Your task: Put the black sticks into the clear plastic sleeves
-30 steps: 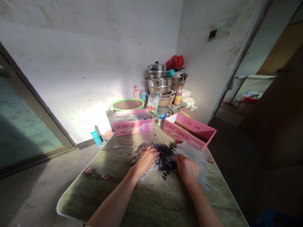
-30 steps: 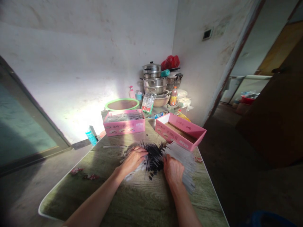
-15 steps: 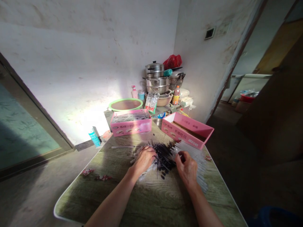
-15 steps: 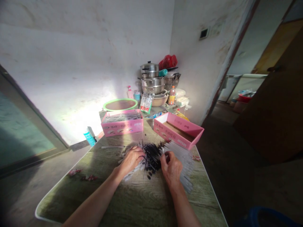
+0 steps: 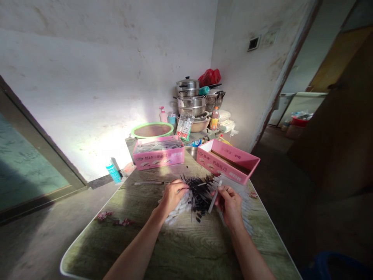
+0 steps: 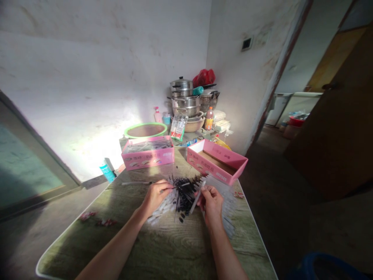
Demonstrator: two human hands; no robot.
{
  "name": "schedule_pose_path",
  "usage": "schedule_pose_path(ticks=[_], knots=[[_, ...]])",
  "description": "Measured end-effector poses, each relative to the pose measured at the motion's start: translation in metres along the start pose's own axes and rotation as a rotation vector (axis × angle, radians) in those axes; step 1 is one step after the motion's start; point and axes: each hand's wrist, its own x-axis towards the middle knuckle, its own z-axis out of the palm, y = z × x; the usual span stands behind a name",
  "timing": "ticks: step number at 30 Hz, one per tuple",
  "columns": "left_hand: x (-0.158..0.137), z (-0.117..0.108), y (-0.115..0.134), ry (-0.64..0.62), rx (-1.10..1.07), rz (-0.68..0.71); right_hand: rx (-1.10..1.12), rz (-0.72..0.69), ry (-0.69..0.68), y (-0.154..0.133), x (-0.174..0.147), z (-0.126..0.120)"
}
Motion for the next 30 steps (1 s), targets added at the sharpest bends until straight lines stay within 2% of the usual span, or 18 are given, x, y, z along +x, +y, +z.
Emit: schedule_pose_path(ticks=[5, 9, 13, 19, 30], knots=[[0.001, 0.006, 0.006, 0.03, -0.509, -0.301, 0.098, 0.066, -0.12, 0.002, -0.004, 0.004], [0.002, 0.001, 0.013, 0.038, -0.752, -0.394, 0.156, 0.113, -0.115, 0.004, -0.008, 0.009], [0.003, -0.006, 0.018, 0.096, -0.798, -0.43, 0.235, 0.152, -0.072, 0.006, -0.006, 0.009], [0.001, -0.004, 0.024, 0.111, -0.837, -0.413, 0.308, 0.171, -0.009, 0.008, -0.003, 0.005], [-0.001, 0.002, 0.026, 0.113, -0.809, -0.408, 0.324, 0.215, -0.001, 0.01, -0.005, 0.008]])
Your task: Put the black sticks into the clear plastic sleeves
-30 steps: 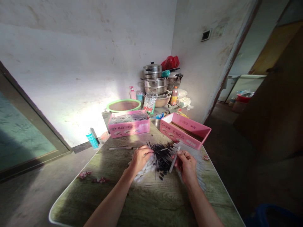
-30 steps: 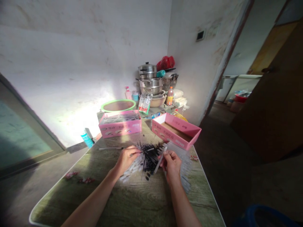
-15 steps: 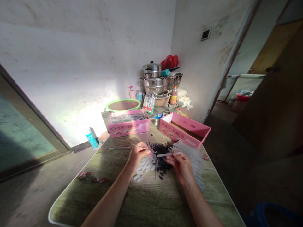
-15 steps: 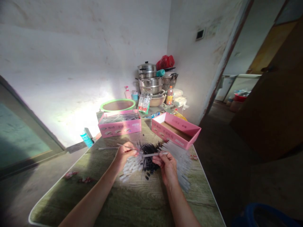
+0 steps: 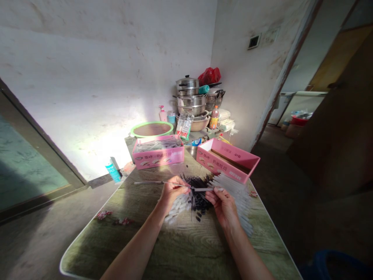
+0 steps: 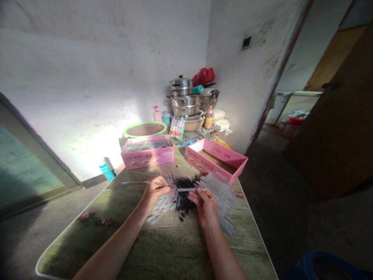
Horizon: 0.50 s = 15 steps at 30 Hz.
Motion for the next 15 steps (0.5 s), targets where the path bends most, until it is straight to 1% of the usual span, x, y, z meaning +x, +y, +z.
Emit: schedule_pose_path(ticks=[3, 8, 12, 15], knots=[[0.001, -0.001, -0.0023, 0.002, 0.015, 0.004, 0.007, 0.014, 0.003, 0.001, 0.0015, -0.0021], [0.003, -0.0039, -0.0028, 0.045, 0.033, 0.007, 0.023, -0.014, 0.03, -0.0006, 0.0033, -0.0043], [0.0016, -0.0017, -0.0024, 0.005, 0.037, 0.01, 0.037, 0.004, 0.038, 0.0003, 0.0018, -0.0016], [0.0002, 0.0008, -0.0021, -0.014, 0.1, 0.032, 0.038, 0.038, 0.041, 0.0024, 0.0006, 0.0005]])
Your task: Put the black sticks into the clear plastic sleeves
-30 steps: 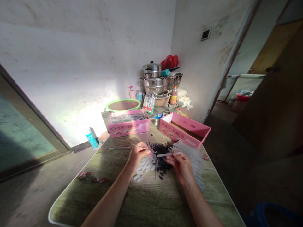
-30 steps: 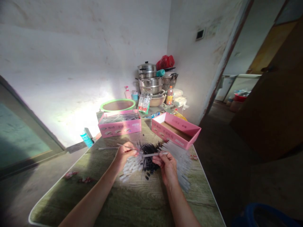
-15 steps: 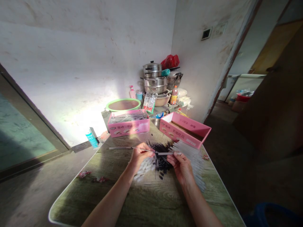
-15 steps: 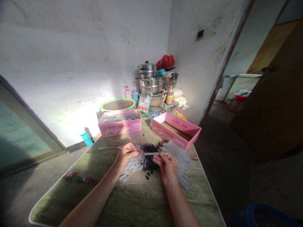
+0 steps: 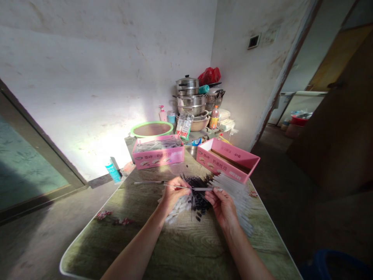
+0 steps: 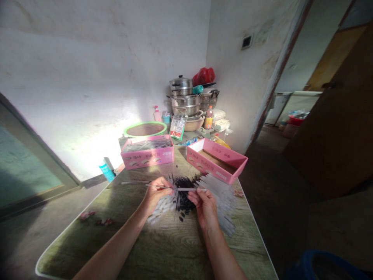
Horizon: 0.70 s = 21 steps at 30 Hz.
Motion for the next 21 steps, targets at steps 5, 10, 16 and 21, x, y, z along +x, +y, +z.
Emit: schedule_pose_path(ticks=[5, 10, 16, 21], knots=[[-0.002, 0.003, 0.003, -0.011, 0.136, 0.073, -0.006, 0.055, 0.003, 0.004, -0.001, 0.0], [-0.006, 0.008, 0.007, -0.054, 0.178, 0.091, -0.003, 0.092, -0.016, 0.01, -0.001, -0.002], [-0.003, 0.007, 0.009, -0.08, 0.162, 0.033, 0.112, 0.11, 0.025, 0.004, 0.004, -0.005], [0.014, -0.02, -0.001, 0.096, 0.196, 0.115, 0.203, 0.044, 0.044, -0.008, 0.004, -0.005]])
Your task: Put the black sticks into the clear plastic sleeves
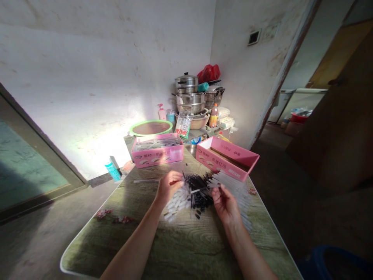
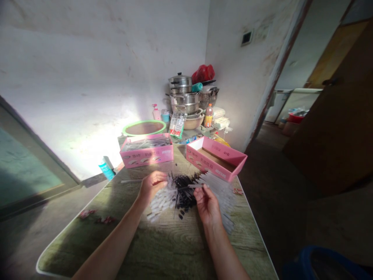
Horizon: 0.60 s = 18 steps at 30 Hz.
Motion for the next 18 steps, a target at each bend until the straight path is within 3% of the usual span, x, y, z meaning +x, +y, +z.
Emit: schedule_pose_path(ticks=[4, 10, 14, 18], knots=[[0.01, -0.017, -0.014, 0.063, 0.161, 0.034, -0.015, 0.02, -0.014, 0.001, -0.003, 0.003], [0.007, -0.018, -0.02, -0.071, 0.392, 0.111, 0.029, 0.058, -0.017, -0.002, -0.006, 0.009], [0.003, -0.016, -0.013, -0.125, 0.555, 0.193, 0.042, 0.001, -0.026, -0.012, -0.004, 0.006], [0.003, -0.022, -0.007, -0.17, 0.638, 0.218, -0.037, 0.008, -0.123, -0.009, -0.002, 0.001]])
